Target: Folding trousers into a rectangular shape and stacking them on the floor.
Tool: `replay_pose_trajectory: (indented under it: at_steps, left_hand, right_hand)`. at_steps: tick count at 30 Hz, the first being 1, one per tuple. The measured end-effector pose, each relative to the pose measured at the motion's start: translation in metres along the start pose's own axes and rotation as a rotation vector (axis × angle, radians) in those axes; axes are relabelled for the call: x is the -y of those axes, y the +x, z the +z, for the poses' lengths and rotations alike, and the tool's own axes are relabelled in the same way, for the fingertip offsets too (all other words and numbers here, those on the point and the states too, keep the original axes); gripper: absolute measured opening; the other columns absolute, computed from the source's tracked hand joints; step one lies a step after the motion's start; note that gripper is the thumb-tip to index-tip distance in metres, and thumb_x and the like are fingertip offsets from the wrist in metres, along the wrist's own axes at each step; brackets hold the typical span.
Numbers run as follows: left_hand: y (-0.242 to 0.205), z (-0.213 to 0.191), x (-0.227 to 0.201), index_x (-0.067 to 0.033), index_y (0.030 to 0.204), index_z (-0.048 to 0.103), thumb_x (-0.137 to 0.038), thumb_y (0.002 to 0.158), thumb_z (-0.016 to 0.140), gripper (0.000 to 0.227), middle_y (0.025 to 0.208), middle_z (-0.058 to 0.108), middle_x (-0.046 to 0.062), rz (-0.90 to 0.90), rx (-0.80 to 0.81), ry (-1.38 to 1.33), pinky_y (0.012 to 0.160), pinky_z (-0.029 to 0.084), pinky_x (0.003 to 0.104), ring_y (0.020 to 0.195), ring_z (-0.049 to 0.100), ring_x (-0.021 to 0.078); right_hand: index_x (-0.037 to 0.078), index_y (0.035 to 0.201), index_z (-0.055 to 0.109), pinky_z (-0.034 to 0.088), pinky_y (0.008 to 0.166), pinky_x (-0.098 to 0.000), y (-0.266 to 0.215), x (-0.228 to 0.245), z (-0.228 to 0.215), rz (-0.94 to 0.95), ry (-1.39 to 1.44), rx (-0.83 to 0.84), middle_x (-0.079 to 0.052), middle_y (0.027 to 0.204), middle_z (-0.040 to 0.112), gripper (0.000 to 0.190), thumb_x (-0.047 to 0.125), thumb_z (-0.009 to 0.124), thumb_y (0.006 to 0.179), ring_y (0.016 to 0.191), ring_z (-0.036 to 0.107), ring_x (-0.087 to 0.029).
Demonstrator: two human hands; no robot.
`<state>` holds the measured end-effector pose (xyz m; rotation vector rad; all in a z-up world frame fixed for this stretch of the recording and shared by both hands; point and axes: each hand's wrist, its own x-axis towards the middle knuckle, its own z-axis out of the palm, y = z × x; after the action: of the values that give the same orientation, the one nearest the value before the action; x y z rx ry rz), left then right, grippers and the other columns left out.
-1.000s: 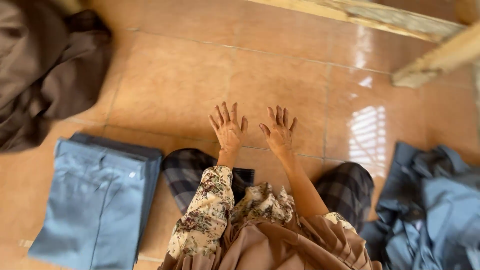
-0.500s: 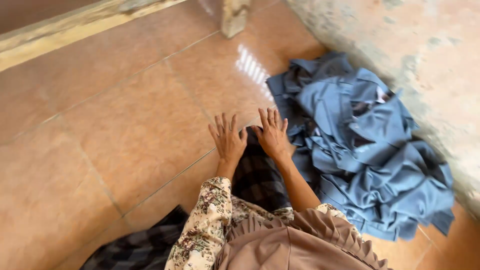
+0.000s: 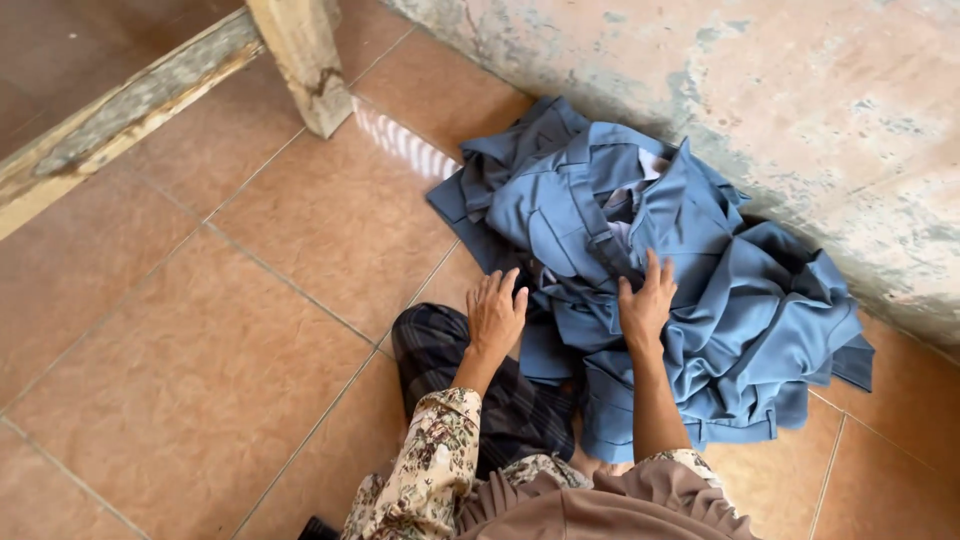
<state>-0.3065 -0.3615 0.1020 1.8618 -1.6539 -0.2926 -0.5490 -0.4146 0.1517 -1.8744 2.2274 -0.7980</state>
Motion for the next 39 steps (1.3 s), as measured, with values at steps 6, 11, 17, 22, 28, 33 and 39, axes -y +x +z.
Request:
replay_pose_trajectory:
  at_steps: [6, 11, 17, 22, 28, 33, 39]
  left_hand:
    - [0.007, -0.046, -0.053, -0.0232, 0.149, 0.051, -0.033, 0.100, 0.059, 0.050, 0.134, 0.063, 0.019, -0.007, 0.269, -0.461, 0.095, 0.054, 0.051, 0.119, 0.065, 0.0391]
    - [0.010, -0.074, -0.094, -0.0157, 0.164, 0.008, -0.017, 0.082, 0.077, 0.107, 0.142, 0.049, 0.037, -0.118, 0.348, -0.733, 0.099, 0.054, 0.056, 0.118, 0.061, 0.0492]
    - [0.032, -0.077, -0.062, -0.0124, 0.153, 0.040, -0.011, 0.092, 0.066, 0.066, 0.113, 0.069, 0.031, -0.427, 0.166, -0.907, 0.074, 0.065, 0.034, 0.083, 0.076, 0.0312]
    - [0.037, -0.060, -0.023, -0.0006, 0.149, 0.039, -0.014, 0.095, 0.064, 0.061, 0.101, 0.070, 0.028, -0.517, 0.180, -0.984, 0.059, 0.065, 0.026, 0.067, 0.077, 0.0259]
    - [0.049, -0.103, -0.038, -0.0174, 0.159, 0.030, -0.013, 0.089, 0.062, 0.077, 0.063, 0.072, 0.006, -0.510, 0.108, -0.655, 0.062, 0.062, 0.033, 0.060, 0.075, 0.0228]
    - [0.070, -0.082, -0.017, -0.0076, 0.131, 0.054, -0.021, 0.078, 0.080, 0.061, 0.104, 0.069, 0.011, -0.510, 0.157, -0.693, 0.049, 0.063, 0.022, 0.056, 0.073, 0.0176]
    - [0.091, -0.107, 0.020, -0.0049, 0.119, 0.060, -0.019, 0.091, 0.075, 0.035, 0.095, 0.064, 0.014, -0.513, 0.062, -1.158, 0.048, 0.061, 0.024, 0.060, 0.075, 0.0227]
  right_hand:
    - [0.018, 0.120, 0.074, 0.056, 0.081, -0.0542, 0.003, -0.007, 0.022, 0.013, 0.304, -0.056, -0.014, 0.103, 0.073, 0.031, 0.022, 0.074, 0.090, 0.097, 0.070, -0.040]
    - [0.022, 0.111, 0.078, 0.059, 0.081, -0.0364, -0.019, 0.102, -0.024, -0.219, 0.488, 0.070, -0.002, 0.101, 0.074, 0.026, 0.021, 0.080, 0.085, 0.098, 0.073, -0.025]
    - [0.013, 0.112, 0.077, 0.059, 0.073, -0.0336, 0.005, 0.142, -0.057, -0.288, 0.826, 0.099, -0.009, 0.112, 0.074, 0.016, 0.015, 0.073, 0.097, 0.099, 0.069, -0.024]
    - [0.019, 0.114, 0.078, 0.048, 0.100, -0.0402, 0.077, 0.051, -0.034, -0.237, 0.440, -0.408, -0.009, 0.122, 0.065, 0.022, 0.007, 0.081, 0.096, 0.121, 0.058, -0.030]
    - [0.030, 0.130, 0.067, 0.060, 0.060, -0.0241, 0.159, -0.037, 0.031, 0.154, 0.788, -0.073, -0.008, 0.117, 0.055, 0.035, 0.018, 0.075, 0.098, 0.087, 0.062, -0.012]
    - [0.015, 0.116, 0.078, 0.057, 0.062, -0.0243, 0.164, 0.012, 0.032, 0.087, 0.962, 0.046, -0.003, 0.095, 0.049, 0.040, -0.002, 0.067, 0.081, 0.079, 0.052, -0.008]
    - [0.020, 0.114, 0.081, 0.050, 0.078, -0.0395, 0.158, 0.110, -0.018, -0.267, 0.532, 0.081, -0.010, 0.085, 0.046, 0.045, 0.004, 0.059, 0.079, 0.080, 0.052, -0.024]
